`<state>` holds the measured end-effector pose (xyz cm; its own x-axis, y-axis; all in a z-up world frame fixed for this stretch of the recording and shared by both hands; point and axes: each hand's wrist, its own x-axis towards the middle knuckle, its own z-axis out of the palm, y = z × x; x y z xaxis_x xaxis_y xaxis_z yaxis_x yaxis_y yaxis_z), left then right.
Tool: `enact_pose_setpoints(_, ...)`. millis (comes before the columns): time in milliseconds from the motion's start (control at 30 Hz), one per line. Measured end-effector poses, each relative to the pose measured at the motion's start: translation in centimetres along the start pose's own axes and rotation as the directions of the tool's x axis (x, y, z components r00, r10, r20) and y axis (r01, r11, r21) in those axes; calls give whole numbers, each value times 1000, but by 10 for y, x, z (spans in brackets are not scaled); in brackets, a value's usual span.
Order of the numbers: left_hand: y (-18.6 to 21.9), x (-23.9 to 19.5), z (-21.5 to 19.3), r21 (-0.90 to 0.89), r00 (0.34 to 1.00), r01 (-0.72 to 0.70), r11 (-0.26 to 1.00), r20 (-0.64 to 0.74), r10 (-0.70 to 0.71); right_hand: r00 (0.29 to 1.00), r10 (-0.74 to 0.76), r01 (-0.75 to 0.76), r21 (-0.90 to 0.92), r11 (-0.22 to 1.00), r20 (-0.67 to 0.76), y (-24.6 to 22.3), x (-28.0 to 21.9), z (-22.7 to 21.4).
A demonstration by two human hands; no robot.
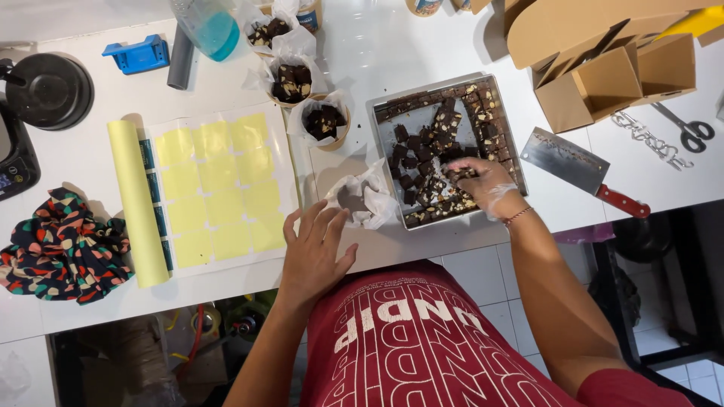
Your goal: The person places pieces of brownie from a metal tray into individual paper-lined cups by hand.
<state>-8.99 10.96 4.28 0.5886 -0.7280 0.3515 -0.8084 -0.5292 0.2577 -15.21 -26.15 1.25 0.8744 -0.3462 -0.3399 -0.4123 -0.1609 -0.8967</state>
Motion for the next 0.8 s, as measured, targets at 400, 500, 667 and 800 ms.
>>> enact_pose_setpoints(400, -6, -3, 8, -57, 998, -10, 998, -67, 6, 985, -158, 153, -790, 594, 71, 77, 29, 34)
enact_pose_setpoints(500, -8, 5, 1, 87, 995, -42, 995, -85, 49, 983, -135, 178, -803, 569, 123, 56, 23, 36)
enact_pose_setpoints(667, -10, 6, 11, 89, 996, -74, 993, -51, 79, 974, -56, 219, -864, 452, 218, 59, 25, 37)
enact_pose_setpoints(800, -9, 6, 16, 104, 997, -75, 992, -25, 78, 966, -63, 258, -907, 332, 252, 35, 20, 42)
